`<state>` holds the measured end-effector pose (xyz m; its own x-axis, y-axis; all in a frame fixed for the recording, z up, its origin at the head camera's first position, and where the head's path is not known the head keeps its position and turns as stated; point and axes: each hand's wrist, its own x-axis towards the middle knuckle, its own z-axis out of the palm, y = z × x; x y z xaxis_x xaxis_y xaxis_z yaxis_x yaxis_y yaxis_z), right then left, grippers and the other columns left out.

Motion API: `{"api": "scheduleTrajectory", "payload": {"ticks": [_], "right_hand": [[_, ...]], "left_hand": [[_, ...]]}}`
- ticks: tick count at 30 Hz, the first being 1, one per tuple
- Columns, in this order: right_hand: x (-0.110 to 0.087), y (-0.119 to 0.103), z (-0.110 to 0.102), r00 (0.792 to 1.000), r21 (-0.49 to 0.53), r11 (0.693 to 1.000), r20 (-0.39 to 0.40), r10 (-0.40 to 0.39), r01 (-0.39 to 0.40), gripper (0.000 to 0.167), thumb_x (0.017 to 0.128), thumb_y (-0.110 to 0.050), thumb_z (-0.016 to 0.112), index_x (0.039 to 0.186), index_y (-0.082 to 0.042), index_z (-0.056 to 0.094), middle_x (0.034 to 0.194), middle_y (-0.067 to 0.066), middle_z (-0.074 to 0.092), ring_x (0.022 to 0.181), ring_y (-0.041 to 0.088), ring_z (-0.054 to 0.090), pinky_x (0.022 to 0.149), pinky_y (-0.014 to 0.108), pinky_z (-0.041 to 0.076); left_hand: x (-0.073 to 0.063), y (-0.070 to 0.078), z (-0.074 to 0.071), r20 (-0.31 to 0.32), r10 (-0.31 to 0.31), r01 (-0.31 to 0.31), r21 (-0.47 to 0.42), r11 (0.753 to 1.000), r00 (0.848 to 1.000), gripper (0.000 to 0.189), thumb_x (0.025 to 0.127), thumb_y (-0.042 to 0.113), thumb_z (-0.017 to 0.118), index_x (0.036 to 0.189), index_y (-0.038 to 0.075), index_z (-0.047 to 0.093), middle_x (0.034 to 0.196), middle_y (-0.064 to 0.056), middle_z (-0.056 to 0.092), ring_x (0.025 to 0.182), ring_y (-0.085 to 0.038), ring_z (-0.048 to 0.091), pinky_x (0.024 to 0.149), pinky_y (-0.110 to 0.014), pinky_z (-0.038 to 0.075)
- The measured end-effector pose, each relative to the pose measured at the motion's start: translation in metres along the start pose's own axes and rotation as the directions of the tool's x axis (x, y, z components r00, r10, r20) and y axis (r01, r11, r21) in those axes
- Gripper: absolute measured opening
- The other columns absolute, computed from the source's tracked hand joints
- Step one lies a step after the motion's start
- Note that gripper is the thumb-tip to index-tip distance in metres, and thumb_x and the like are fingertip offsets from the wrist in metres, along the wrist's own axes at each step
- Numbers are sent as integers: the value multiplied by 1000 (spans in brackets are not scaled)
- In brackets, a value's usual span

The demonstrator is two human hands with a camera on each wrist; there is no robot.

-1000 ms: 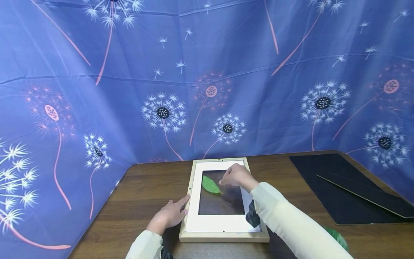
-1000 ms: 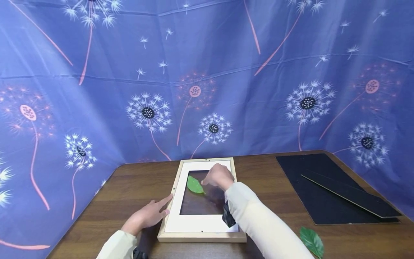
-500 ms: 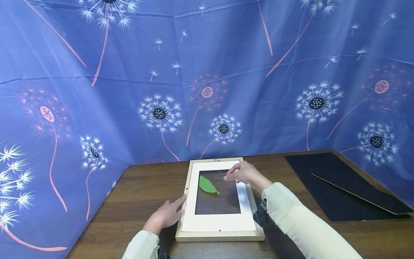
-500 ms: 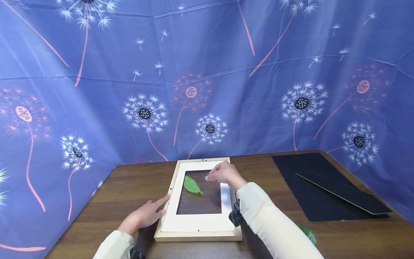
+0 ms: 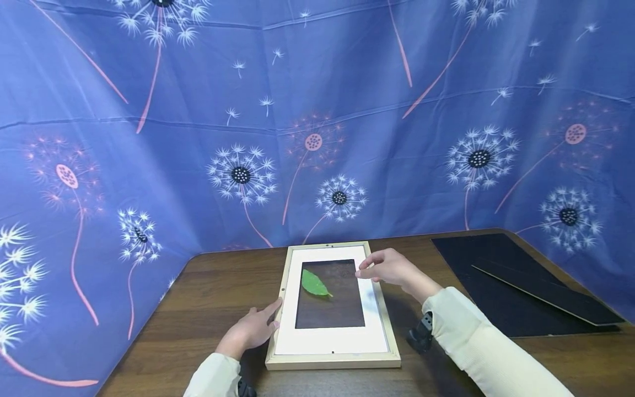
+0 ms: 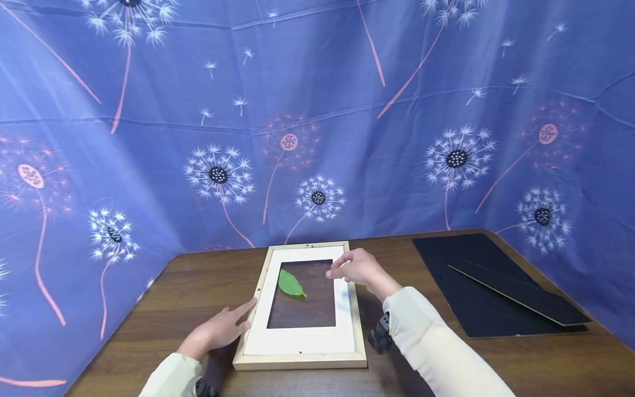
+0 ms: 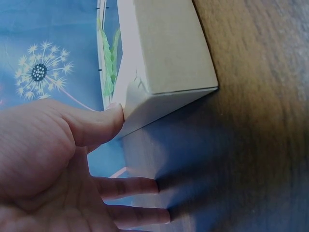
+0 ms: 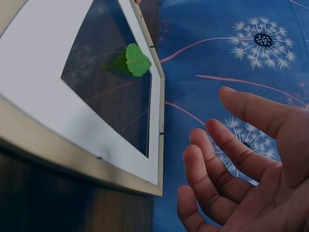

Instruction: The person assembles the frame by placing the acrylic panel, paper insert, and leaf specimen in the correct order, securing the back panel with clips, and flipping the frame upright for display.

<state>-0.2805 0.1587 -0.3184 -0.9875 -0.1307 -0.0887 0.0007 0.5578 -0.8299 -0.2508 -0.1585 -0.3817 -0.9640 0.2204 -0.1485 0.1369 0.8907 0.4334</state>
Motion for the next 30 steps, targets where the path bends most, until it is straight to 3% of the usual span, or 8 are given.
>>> {"api": "scheduleTrajectory", "payload": {"ticks": [5,16,30], "right_hand": [[-9,9,-8,999,7,999,-1,-36,36,26,89,-21,77,106,-2,72,105,10,66,94,30,64,85,47,51],[-31,27,-24,999,11,999,10,-39,39,34,92,-25,75,115,0,70,108,9,70,97,30,68,88,55,52],[-56,52,-45,1000,0,1000,0,-27,27,39,94,-28,73,120,1,68,100,5,69,92,25,63,77,40,52]], "left_hand": [[-1,0,0,8,-2,2,-12,1000,1000,52,103,16,57,153,7,45,141,-42,46,134,-62,36,107,-73,31],[1,2,2,4,-12,12,-20,1000,1000,52,103,16,57,153,7,45,141,-45,43,133,-63,38,105,-74,31],[-2,3,-2,31,-4,4,-12,1000,1000,52,104,16,54,154,7,42,142,-46,40,133,-64,37,106,-75,30]]}}
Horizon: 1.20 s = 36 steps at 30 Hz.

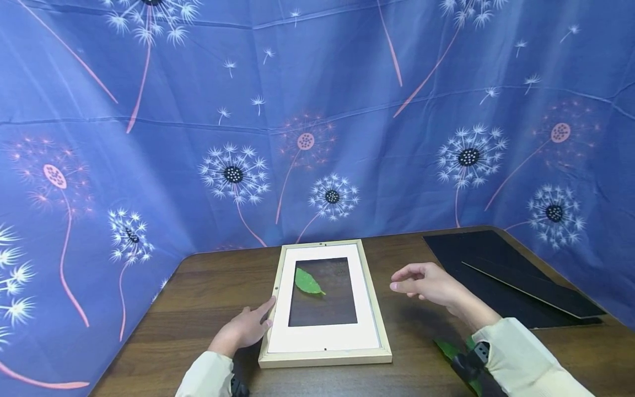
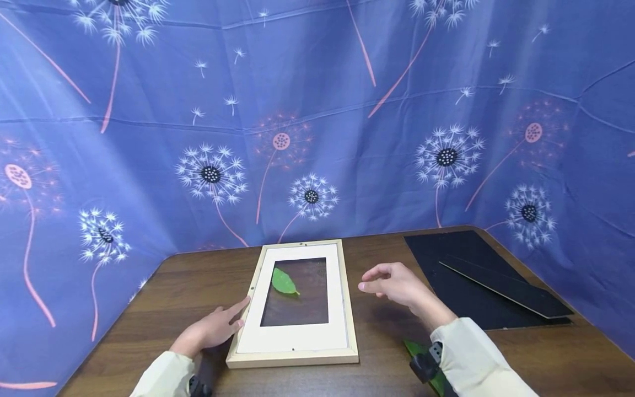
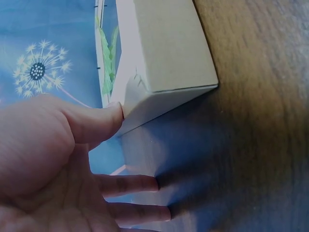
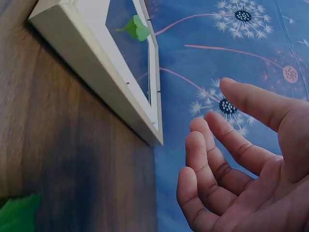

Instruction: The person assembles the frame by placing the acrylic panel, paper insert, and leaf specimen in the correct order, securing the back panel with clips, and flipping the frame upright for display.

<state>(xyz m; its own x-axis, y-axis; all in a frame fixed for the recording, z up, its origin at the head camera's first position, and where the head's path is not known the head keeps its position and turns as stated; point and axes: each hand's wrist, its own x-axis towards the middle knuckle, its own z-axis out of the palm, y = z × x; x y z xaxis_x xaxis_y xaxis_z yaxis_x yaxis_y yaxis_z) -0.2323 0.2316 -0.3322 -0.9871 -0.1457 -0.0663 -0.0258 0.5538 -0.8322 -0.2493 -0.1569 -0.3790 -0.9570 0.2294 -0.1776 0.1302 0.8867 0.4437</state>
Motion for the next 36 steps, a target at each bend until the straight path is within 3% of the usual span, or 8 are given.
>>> {"api": "scheduleTrajectory", "payload": {"ticks": [9,19,36], "right_hand": [[-13,14,-16,1000,-15,1000,-2,-1,1,40,95,-32,72,121,-2,68,102,4,71,95,23,65,79,40,52],[-30,30,-32,1000,-19,1000,-3,8,-8,43,98,-33,69,126,-1,65,103,3,70,95,21,63,77,39,52],[-57,63,-52,996,26,999,82,-39,37,48,101,-27,62,134,9,56,100,7,67,86,18,59,68,33,49]], "left_hand": [[1,1,-2,26,-21,21,3,1000,999,53,105,15,52,155,7,40,143,-47,36,132,-64,38,105,-75,30],[1,0,-4,18,-17,17,31,999,1000,53,103,17,54,154,6,42,140,-37,50,136,-60,38,108,-71,30],[2,1,-4,44,-27,26,26,999,999,54,103,18,54,155,7,41,141,-38,49,134,-58,40,108,-70,32]]}}
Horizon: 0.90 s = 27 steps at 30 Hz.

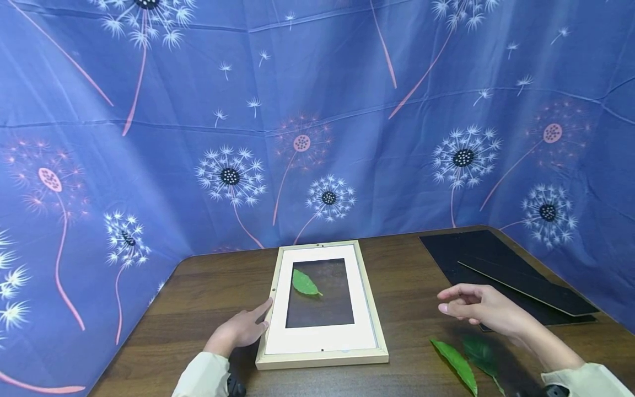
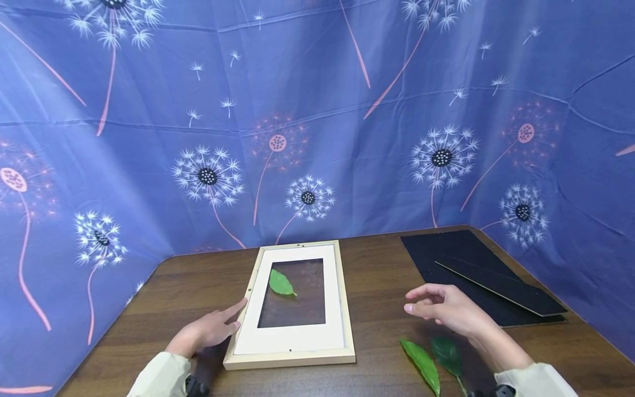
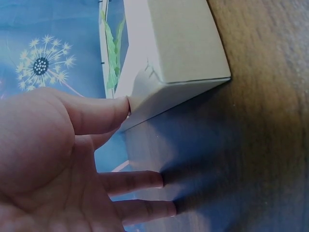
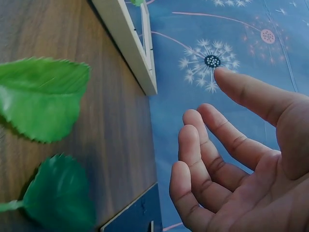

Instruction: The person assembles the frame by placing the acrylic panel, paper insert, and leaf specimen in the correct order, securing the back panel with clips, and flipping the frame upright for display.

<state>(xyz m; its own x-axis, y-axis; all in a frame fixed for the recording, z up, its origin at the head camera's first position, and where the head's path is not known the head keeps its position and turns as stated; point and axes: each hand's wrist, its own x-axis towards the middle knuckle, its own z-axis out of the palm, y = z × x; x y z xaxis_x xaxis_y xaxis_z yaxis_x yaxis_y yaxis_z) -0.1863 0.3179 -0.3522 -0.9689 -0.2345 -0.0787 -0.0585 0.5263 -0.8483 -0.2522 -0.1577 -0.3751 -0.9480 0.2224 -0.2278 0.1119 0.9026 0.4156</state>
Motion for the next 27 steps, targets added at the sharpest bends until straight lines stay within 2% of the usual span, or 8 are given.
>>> {"api": "scheduleTrajectory", "payload": {"ticks": [7,18,24,27], "right_hand": [[-10,14,-3,1000,16,1000,8,2,-2,49,102,-24,61,134,12,53,99,6,65,83,14,58,65,30,47],[-28,36,-4,998,34,998,57,42,-44,51,104,-24,57,133,17,49,108,8,70,87,9,60,68,33,47],[-36,49,-4,990,74,991,96,101,-108,50,105,-25,56,132,16,50,110,9,71,90,16,61,69,36,46],[-41,53,-2,988,87,989,107,111,-121,48,105,-25,56,132,15,51,109,7,71,88,15,61,67,33,46]], "left_hand": [[-1,-1,1,-5,-3,3,-8,1000,1000,54,104,20,55,155,7,42,142,-40,46,136,-60,37,107,-73,30],[-1,0,1,9,-36,36,-34,999,999,55,104,20,53,156,10,40,146,-44,36,137,-62,33,107,-75,28],[-1,0,2,7,-37,37,-28,999,999,54,104,20,53,156,10,40,146,-46,35,136,-62,34,107,-74,29],[-1,-1,2,5,-28,28,-28,999,1000,54,105,21,53,156,9,40,146,-47,34,135,-64,35,106,-75,29]]}}
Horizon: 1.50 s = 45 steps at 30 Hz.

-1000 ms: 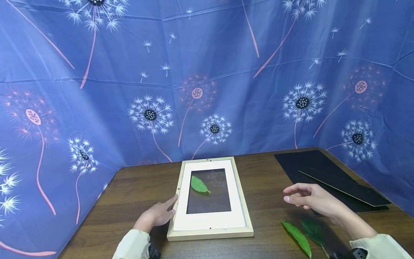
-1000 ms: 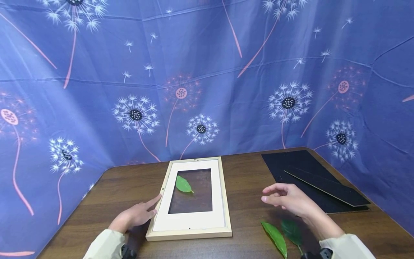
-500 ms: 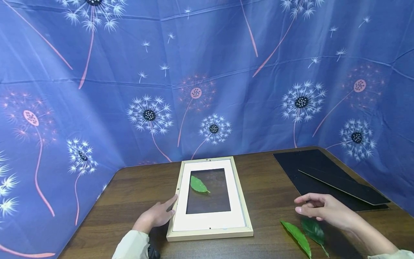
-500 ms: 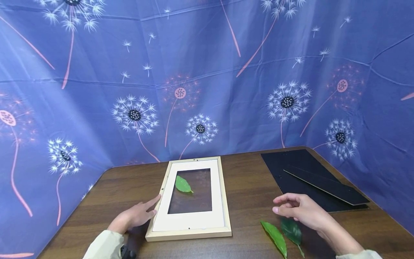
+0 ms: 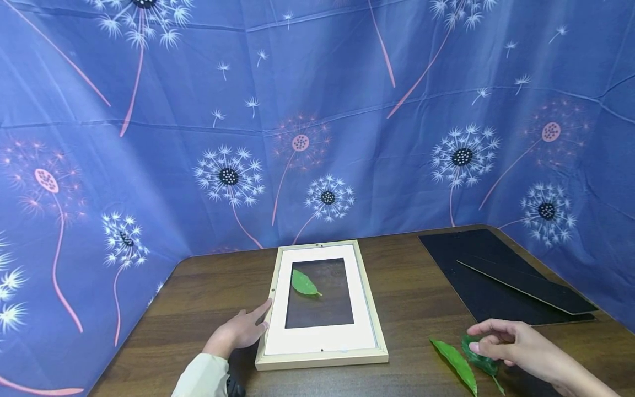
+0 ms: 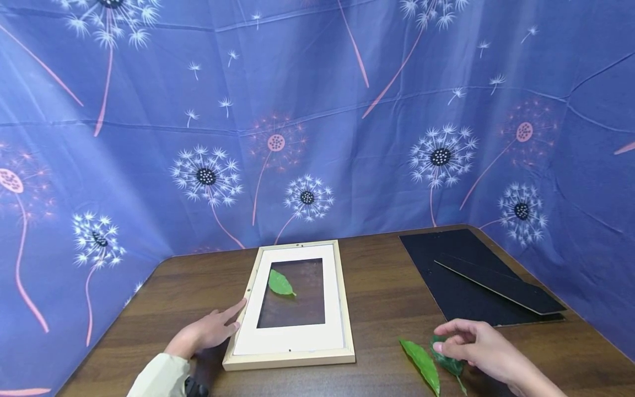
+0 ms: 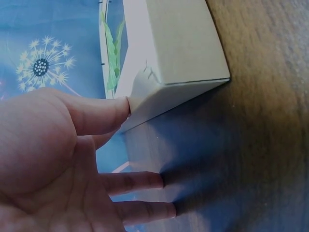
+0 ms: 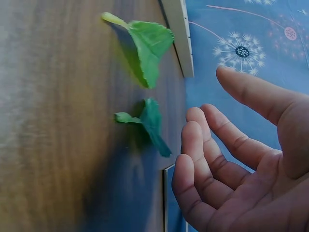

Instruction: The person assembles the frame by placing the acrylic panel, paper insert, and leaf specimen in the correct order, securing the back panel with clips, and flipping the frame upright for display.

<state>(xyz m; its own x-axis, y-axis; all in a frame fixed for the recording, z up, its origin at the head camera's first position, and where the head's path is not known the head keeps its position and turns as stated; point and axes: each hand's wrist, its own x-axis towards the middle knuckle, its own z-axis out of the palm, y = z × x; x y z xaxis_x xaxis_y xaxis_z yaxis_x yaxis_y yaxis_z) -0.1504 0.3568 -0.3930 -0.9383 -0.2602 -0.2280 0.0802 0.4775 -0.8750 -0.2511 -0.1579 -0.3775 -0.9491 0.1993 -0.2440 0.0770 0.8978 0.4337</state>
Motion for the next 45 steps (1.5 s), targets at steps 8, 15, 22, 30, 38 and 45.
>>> {"api": "scheduleTrajectory", "payload": {"ticks": [8,15,22,30,38,45], "right_hand": [[-2,7,11,999,18,1000,45,-24,24,46,104,-19,56,128,19,50,100,3,67,82,15,58,63,31,44],[-3,9,22,998,1,1000,62,-19,19,42,100,-16,66,121,19,55,90,2,64,82,17,59,69,30,47],[-1,10,30,997,31,999,60,-40,38,45,96,-13,72,118,22,53,85,1,64,72,14,56,55,27,35],[-1,6,35,1000,-106,994,-5,22,-23,42,91,-19,78,115,10,60,81,0,59,70,18,55,59,29,43],[5,4,46,983,-307,938,-129,128,-162,34,84,-24,85,101,-4,64,70,1,54,66,17,51,59,30,40],[11,5,54,970,-362,909,-201,138,-204,27,81,-24,87,87,-12,63,69,-1,51,64,16,48,58,28,37]], "left_hand": [[0,0,1,0,17,-17,1,1000,1000,54,105,19,52,156,8,39,145,-47,34,136,-64,32,107,-75,27],[0,0,1,2,-9,9,3,1000,1000,54,105,20,52,157,10,39,146,-48,31,134,-65,34,105,-76,28],[0,1,1,9,-14,14,-17,1000,1000,54,105,20,51,157,10,38,147,-48,30,135,-65,32,106,-76,27],[1,0,2,9,-15,15,-12,1000,1000,54,105,20,51,157,10,38,147,-48,29,134,-65,33,106,-76,28],[0,0,2,5,-13,13,-7,1000,1000,55,105,21,51,157,10,38,147,-48,30,134,-65,34,105,-76,28],[0,-1,1,-6,8,-8,8,1000,1000,54,105,20,51,156,9,39,145,-50,31,132,-66,36,105,-76,29]]}}
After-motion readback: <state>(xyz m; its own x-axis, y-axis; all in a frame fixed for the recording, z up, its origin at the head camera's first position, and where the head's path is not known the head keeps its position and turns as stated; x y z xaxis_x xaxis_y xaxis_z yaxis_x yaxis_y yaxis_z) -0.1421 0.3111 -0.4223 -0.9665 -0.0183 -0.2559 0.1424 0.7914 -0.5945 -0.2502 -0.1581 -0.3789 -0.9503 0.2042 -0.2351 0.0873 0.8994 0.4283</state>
